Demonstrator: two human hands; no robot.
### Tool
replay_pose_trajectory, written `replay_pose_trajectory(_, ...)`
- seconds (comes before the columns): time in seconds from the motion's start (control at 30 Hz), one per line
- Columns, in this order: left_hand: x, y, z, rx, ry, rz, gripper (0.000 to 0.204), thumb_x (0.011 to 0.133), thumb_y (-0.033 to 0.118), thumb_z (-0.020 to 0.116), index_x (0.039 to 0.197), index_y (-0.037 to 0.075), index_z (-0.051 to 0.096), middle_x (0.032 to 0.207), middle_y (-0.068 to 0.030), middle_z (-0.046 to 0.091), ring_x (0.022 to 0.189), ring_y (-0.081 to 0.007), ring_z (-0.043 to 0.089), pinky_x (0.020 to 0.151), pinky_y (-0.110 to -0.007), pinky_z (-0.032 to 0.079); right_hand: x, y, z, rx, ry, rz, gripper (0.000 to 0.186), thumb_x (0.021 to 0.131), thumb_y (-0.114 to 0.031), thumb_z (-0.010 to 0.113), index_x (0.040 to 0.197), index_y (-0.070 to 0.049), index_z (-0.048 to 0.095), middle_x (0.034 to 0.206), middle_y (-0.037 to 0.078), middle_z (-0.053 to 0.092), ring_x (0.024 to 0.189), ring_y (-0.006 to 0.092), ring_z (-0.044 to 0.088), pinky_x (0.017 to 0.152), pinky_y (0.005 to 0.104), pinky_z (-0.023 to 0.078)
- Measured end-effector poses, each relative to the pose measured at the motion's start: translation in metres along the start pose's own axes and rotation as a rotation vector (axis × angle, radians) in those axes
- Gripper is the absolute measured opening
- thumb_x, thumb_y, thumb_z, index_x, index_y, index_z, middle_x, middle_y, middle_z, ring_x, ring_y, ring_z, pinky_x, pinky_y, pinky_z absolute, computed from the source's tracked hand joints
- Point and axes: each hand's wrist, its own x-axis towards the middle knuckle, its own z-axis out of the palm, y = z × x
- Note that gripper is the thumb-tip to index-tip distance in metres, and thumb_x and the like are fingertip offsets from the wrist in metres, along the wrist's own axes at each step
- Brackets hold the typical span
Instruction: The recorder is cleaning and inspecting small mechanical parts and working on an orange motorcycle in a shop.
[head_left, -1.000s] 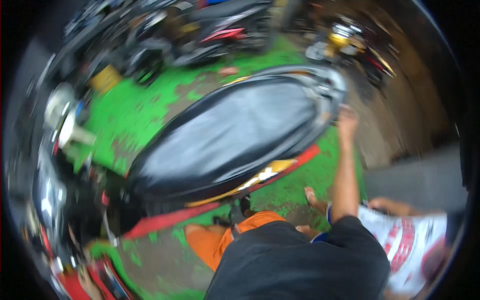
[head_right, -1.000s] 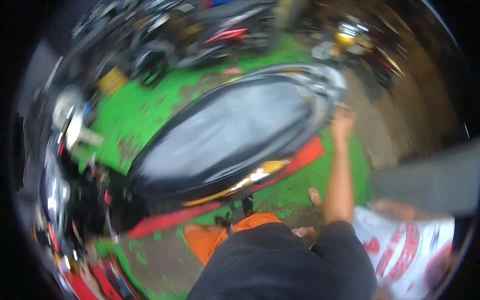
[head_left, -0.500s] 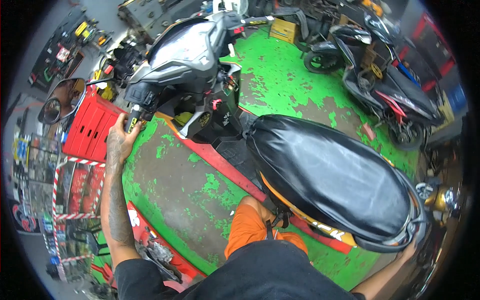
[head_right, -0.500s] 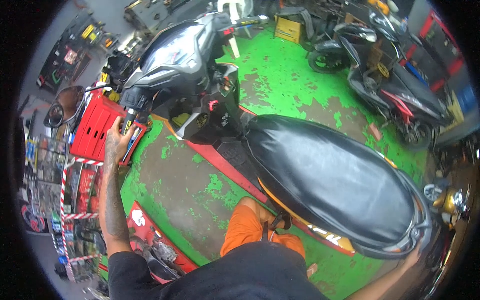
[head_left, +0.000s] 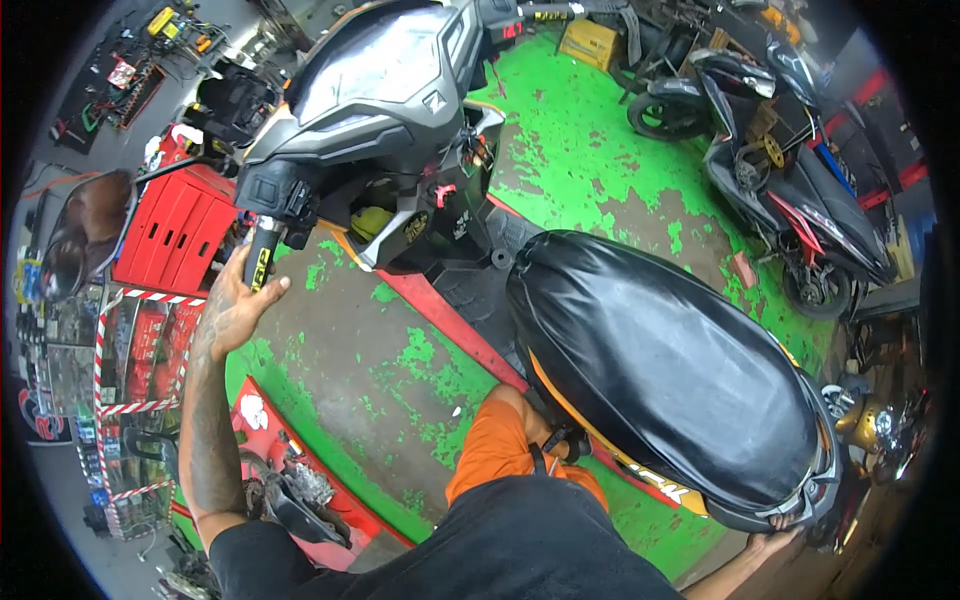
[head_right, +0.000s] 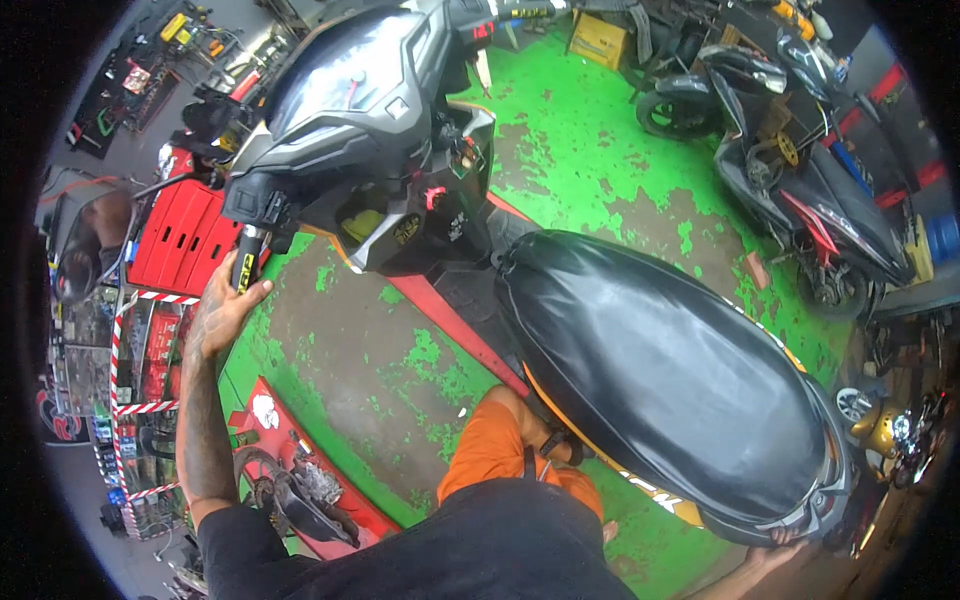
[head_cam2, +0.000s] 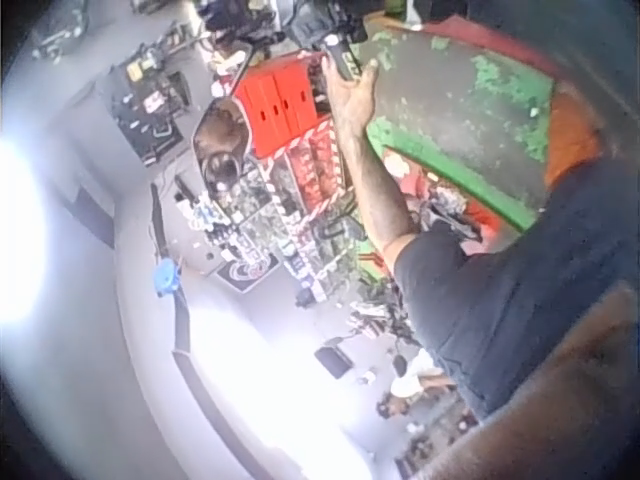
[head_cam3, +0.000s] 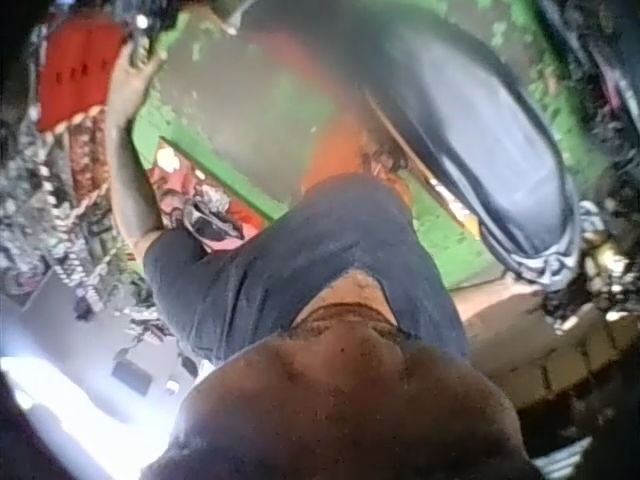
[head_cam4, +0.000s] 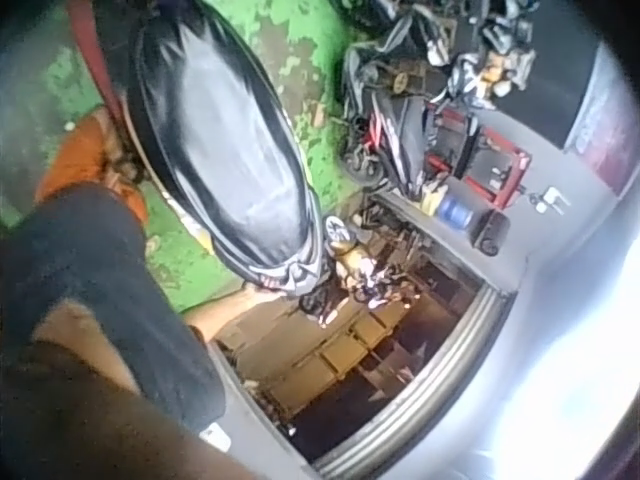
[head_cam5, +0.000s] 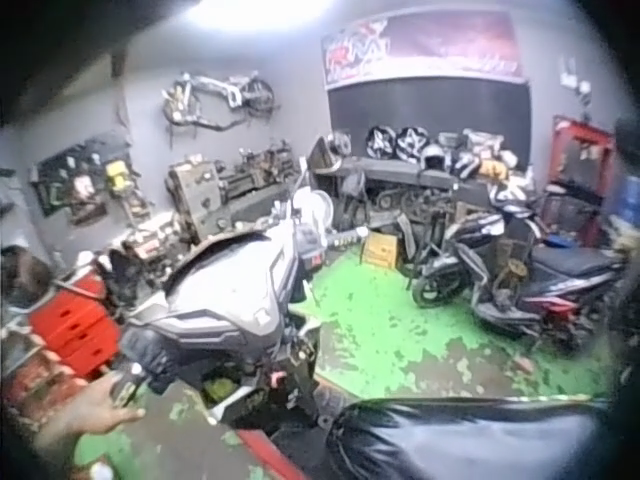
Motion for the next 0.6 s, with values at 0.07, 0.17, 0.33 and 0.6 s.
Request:
replay_pose_trajectory(0.07, 0.002, 0.001, 0.003, -0.048, -0.058, -0.028, 0.053, 0.081, 0.026, 0.069, 0.119, -0.005, 0.052, 0.110, -0.0168, 0.055, 0.104, -0.0289, 0.055, 0.091, -0.037, 0.042, -0.009, -0.004, 0.011, 0.146, -0.021, 0.058, 0.037, 0.101, -0.046, 0.039, 0.082, -0.016, 0.044, 0.059, -0.007, 0.029, 0.050, 0.0052, 0.029, 0.047, 0.0187, 0.027)
replay_pose_trajectory(0.17, 0.004, 0.002, 0.015, -0.065, 0.070, 0.019, 0.044, 0.079, 0.013, 0.063, 0.118, -0.006, 0.052, 0.113, -0.0185, 0.054, 0.105, -0.0310, 0.054, 0.092, -0.037, 0.041, -0.026, -0.005, 0.027, 0.128, 0.053, 0.055, 0.041, 0.103, -0.046, 0.032, 0.078, -0.015, 0.043, 0.056, -0.006, 0.026, 0.048, 0.0056, 0.026, 0.044, 0.0198, 0.023)
replay_pose_trajectory(0.33, 0.019, -0.006, 0.020, -0.069, 0.073, -0.014, 0.041, 0.078, 0.007, 0.060, 0.116, -0.007, 0.052, 0.112, -0.0170, 0.052, 0.100, -0.0278, 0.055, 0.089, -0.036, 0.043, -0.032, 0.000, 0.038, -0.033, 0.121, -0.021, 0.043, 0.103, -0.046, 0.031, 0.076, -0.014, 0.042, 0.056, -0.006, 0.027, 0.048, 0.0056, 0.026, 0.044, 0.0203, 0.023)
replay_pose_trajectory(0.6, 0.060, -0.064, -0.014, -0.075, 0.153, 0.032, 0.064, 0.086, 0.007, 0.060, 0.142, -0.007, 0.033, 0.112, -0.0108, 0.054, 0.094, -0.0144, 0.056, 0.083, -0.028, 0.048, -0.046, 0.007, 0.040, -0.011, 0.066, -0.018, 0.045, 0.104, -0.044, 0.030, 0.071, -0.015, 0.038, 0.057, -0.006, 0.026, 0.048, 0.0064, 0.025, 0.044, 0.0209, 0.024)
